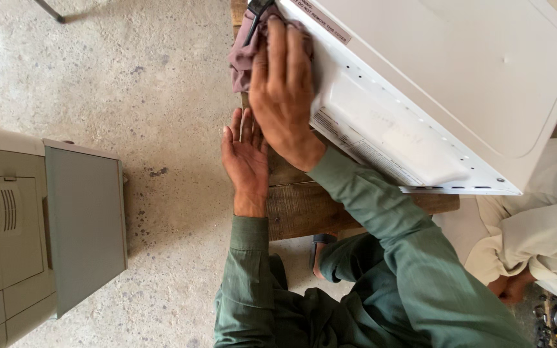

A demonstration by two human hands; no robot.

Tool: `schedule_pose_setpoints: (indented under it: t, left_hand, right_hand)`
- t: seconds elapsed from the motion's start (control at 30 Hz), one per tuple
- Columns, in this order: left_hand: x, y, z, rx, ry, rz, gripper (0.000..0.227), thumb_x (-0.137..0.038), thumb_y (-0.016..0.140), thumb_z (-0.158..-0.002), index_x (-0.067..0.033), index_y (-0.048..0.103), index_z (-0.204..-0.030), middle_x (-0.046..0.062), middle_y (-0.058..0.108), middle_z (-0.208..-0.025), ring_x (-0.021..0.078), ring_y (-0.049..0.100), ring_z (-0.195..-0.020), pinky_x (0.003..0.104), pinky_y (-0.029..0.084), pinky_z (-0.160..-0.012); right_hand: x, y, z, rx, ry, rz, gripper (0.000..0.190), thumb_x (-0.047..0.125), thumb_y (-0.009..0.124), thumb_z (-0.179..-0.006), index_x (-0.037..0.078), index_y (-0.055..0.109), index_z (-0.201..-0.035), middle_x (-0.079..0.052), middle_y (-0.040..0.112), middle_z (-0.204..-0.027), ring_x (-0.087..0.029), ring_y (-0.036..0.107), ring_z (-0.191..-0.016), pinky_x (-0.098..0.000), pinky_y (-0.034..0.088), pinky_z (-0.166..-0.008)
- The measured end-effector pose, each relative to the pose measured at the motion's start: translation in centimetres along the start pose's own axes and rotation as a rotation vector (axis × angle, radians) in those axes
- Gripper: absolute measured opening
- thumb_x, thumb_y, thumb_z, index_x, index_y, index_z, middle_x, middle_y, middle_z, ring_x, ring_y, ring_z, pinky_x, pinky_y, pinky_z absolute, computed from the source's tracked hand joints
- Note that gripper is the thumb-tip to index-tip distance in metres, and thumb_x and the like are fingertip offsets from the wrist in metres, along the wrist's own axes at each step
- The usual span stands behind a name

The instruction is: The person wipes the exterior surfaces of a white microwave oven using a cloth. They clean the top, sides, and back of the appliance while it rests on a wooden board.

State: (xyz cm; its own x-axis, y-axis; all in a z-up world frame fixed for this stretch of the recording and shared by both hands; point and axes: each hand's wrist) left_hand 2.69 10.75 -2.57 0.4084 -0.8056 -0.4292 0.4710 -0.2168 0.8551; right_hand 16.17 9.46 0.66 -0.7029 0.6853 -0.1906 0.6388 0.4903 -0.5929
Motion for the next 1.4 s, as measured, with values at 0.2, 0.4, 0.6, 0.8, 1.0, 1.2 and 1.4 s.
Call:
schedule_pose_setpoints:
  t: [0.2,0.4,0.6,0.8,1.0,1.2,1.4]
  left_hand:
    - [0.3,-0.1,-0.4,-0.051,-0.015,-0.015,0.070,-0.049,0.033,-0.107,-0.0021,0.036,-0.159,0.020,0.038,-0.163,0.0329,0.037,-0.152,0.047,0.033,-0.126]
    - [-0.1,0.1,-0.2,-0.083,-0.043,0.001,0.069,-0.047,0.030,-0.107,-0.0031,0.035,-0.159,0.020,0.038,-0.164,0.0328,0.035,-0.153,0.047,0.032,-0.125]
    - [0.0,-0.1,-0.2,-0.055,-0.026,0.014,0.069,-0.046,0.029,-0.108,0.0001,0.034,-0.159,0.022,0.037,-0.164,0.0340,0.033,-0.155,0.048,0.031,-0.127]
    - [0.4,0.1,-0.3,-0.091,-0.039,0.010,0.068,-0.047,0.030,-0.107,-0.0009,0.036,-0.157,0.022,0.038,-0.163,0.0344,0.033,-0.154,0.047,0.031,-0.126]
    - [0.3,-0.5,-0.3,-0.081,-0.037,0.036,0.067,-0.046,0.032,-0.108,-0.0006,0.039,-0.156,0.022,0.042,-0.161,0.0329,0.039,-0.151,0.047,0.034,-0.126]
    - [0.7,-0.4,-0.5,-0.063,-0.025,0.043,0.066,-0.045,0.032,-0.108,-0.0020,0.038,-0.157,0.019,0.040,-0.163,0.0320,0.038,-0.153,0.048,0.034,-0.126]
    - [0.8,-0.3,-0.4,-0.059,-0.019,0.015,0.066,-0.046,0.032,-0.108,-0.0041,0.037,-0.158,0.020,0.039,-0.163,0.0344,0.036,-0.153,0.048,0.033,-0.127]
  right_hand:
    - [1.1,2.8,4.9,0.280,-0.239,0.057,0.039,0.022,0.069,-0.106,-0.007,0.067,-0.132,-0.023,0.049,-0.157,-0.038,0.037,-0.151,-0.0523,0.035,-0.127]
    - [0.0,1.9,4.6,0.274,-0.260,-0.032,0.059,0.028,0.078,-0.109,-0.010,0.054,-0.148,-0.027,0.041,-0.160,-0.042,0.032,-0.154,-0.0537,0.033,-0.129]
    - [-1.1,0.2,0.3,0.107,-0.069,0.131,0.055,0.019,0.078,-0.112,-0.009,0.049,-0.149,-0.023,0.025,-0.170,-0.038,0.016,-0.164,-0.0534,0.024,-0.138]
    - [0.3,1.4,4.7,0.323,-0.306,0.192,0.062,0.020,0.081,-0.105,-0.009,0.054,-0.152,-0.025,0.021,-0.172,-0.041,0.015,-0.162,-0.0515,0.025,-0.136]
    - [-0.8,-1.5,4.3,0.435,-0.234,0.119,0.064,0.022,0.081,-0.099,-0.015,0.057,-0.146,-0.024,0.024,-0.172,-0.039,0.019,-0.162,-0.0530,0.023,-0.134]
    - [-1.8,-4.4,0.9,0.261,-0.080,0.111,0.055,0.011,0.081,-0.104,-0.006,0.050,-0.146,-0.018,0.013,-0.178,-0.037,0.010,-0.167,-0.0538,0.012,-0.138]
    - [-0.1,-3.7,4.6,0.416,-0.160,0.138,0.070,0.028,0.077,-0.105,-0.013,0.049,-0.154,-0.021,0.008,-0.178,-0.037,0.012,-0.165,-0.0532,0.015,-0.137]
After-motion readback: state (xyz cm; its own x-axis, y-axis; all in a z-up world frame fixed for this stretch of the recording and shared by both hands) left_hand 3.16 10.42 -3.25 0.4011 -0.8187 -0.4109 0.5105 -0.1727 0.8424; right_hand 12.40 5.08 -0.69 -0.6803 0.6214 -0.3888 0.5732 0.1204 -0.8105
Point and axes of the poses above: each hand's wrist, its own z-axis away from the middle knuckle, its own y-axis out of the palm, x = y × z
